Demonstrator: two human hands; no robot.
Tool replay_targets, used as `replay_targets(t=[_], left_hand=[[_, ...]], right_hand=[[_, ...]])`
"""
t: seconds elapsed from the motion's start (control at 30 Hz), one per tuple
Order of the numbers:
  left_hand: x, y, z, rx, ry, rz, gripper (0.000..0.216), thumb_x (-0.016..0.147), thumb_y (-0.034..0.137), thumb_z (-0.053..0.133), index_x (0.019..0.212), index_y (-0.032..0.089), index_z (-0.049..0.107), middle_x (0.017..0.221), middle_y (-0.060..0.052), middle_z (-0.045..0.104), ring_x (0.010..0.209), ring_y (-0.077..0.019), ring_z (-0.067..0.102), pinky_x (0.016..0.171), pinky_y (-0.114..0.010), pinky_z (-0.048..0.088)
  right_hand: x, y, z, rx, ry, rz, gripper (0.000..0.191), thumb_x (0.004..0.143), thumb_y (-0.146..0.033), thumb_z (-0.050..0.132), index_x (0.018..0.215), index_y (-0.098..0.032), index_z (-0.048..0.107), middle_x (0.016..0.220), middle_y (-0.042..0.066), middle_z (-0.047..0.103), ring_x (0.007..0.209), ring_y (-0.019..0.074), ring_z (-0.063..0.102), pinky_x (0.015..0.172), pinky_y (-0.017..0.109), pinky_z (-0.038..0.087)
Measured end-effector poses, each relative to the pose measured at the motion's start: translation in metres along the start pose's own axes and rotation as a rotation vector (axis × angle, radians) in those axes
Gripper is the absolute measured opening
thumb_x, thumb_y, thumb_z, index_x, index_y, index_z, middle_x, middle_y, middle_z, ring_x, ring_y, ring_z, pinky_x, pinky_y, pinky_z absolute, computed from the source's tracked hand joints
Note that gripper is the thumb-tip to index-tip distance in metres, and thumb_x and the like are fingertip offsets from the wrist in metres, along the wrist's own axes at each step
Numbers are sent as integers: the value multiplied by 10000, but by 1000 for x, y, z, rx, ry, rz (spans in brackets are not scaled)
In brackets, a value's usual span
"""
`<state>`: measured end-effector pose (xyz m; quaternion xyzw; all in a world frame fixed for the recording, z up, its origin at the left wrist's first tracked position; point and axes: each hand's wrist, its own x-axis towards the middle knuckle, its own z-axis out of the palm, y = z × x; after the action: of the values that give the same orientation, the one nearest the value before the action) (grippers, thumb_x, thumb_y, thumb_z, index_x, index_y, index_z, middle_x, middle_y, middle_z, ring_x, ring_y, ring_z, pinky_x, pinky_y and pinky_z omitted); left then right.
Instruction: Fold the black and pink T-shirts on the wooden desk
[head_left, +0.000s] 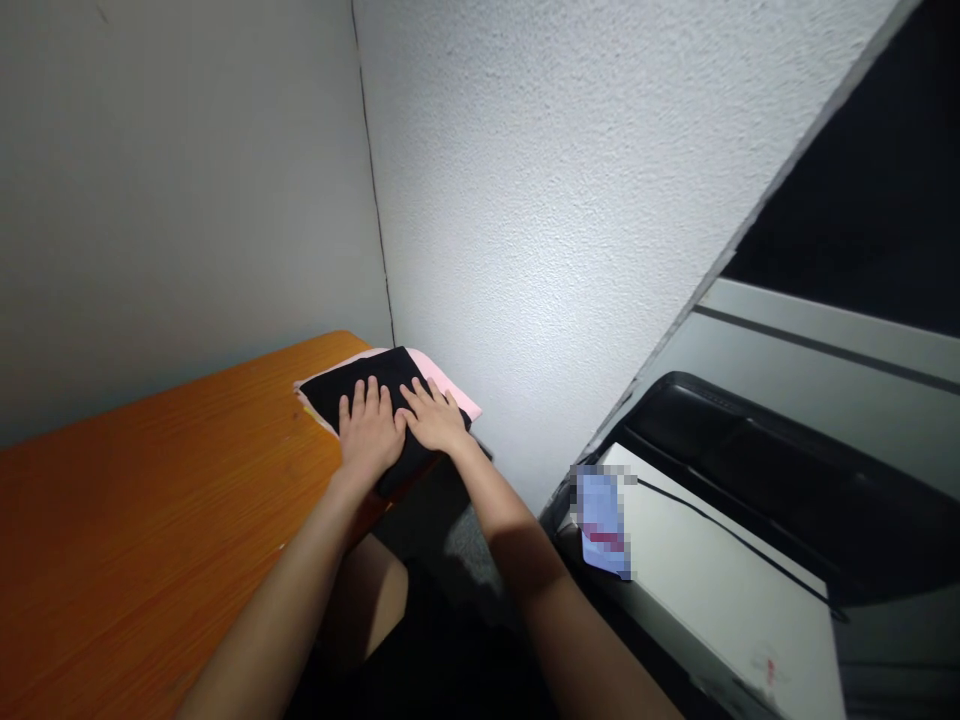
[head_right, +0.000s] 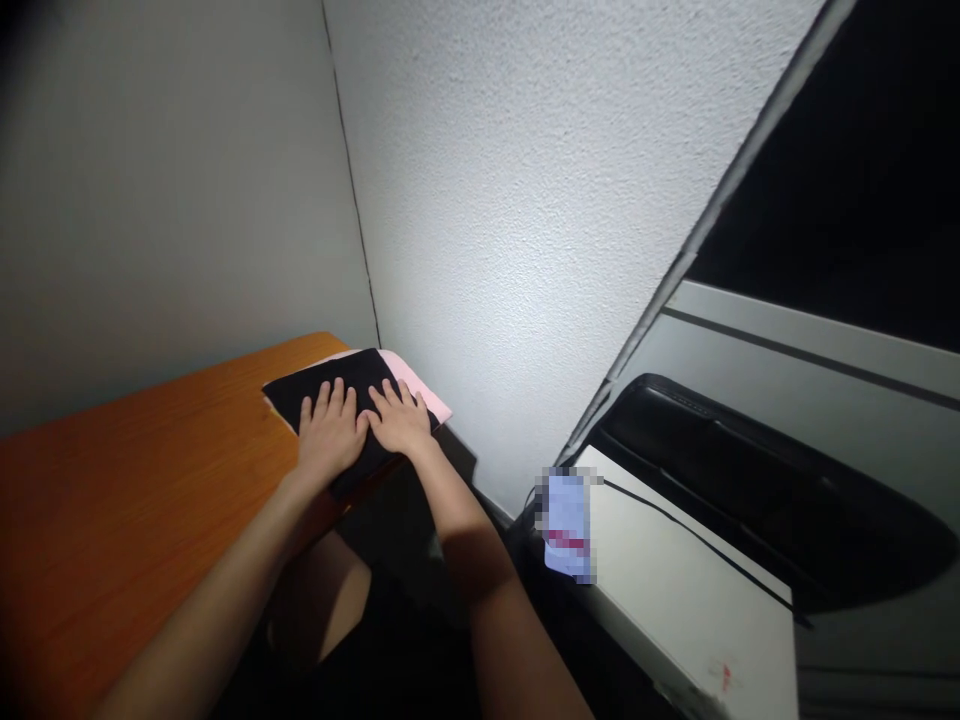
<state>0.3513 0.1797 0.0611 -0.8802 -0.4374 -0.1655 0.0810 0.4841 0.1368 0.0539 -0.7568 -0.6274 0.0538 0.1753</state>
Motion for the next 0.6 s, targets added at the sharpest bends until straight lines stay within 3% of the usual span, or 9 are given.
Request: replay_targets(t=[0.07, 0.17, 0.27, 0.33, 0.47, 0.6], left_hand=[[2, -3, -1, -25, -32, 4, 624, 980, 382, 285, 1468, 14, 413, 1597, -192, 281, 1484, -345, 234, 1200, -531, 160], [0, -6, -11, -77, -47, 1, 631, 992, 413, 271, 1473, 28, 407, 1596, -201, 282, 1485, -373, 215, 1183, -578, 175], [-16, 2, -30, -92, 26, 54, 617, 994, 438, 283, 1476, 78, 418, 1590, -186, 308, 1490, -381, 193, 1167, -651, 115], [-33, 13, -40, -89, 66, 153, 614, 991, 468, 301, 1464, 103, 443, 1585, -171, 329, 1496, -356, 190, 1174, -651, 71], [-61, 36, -34, -69, 38, 231, 680, 920, 519, 478, 1469, 119, 443, 1583, -191, 323, 1490, -384, 190, 1166, -658, 84], [-69, 39, -10, -30, 67, 210, 553, 951, 257, 428, 1493, 150, 407, 1567, -185, 360, 1481, -361, 235, 1155, -658, 128]], right_hand=[[-4, -2, -1, 18, 73, -4, 521, 1029, -465, 340, 1518, -286, 360, 1626, 8, 244, 1509, 229, 128, 1211, 486, 107], [-22, -1, -3, 86, 321, 31, 486, 1025, -418, 376, 1461, -212, 442, 1604, 54, 304, 1501, 218, 152, 1213, 452, 106], [-53, 7, 0, 226, 599, 187, 461, 1015, -398, 379, 1410, -177, 470, 1548, 96, 392, 1469, 222, 234, 1189, 438, 183], [-74, 13, 5, 331, 701, 324, 435, 1000, -384, 392, 1366, -171, 491, 1471, 121, 476, 1407, 238, 340, 1151, 438, 258], [-100, 19, 19, 451, 711, 441, 410, 972, -381, 434, 1325, -184, 505, 1389, 132, 538, 1313, 254, 441, 1092, 441, 330], [-100, 18, 24, 456, 642, 471, 489, 941, -393, 492, 1375, -168, 471, 1425, 150, 498, 1340, 290, 410, 1099, 457, 317]])
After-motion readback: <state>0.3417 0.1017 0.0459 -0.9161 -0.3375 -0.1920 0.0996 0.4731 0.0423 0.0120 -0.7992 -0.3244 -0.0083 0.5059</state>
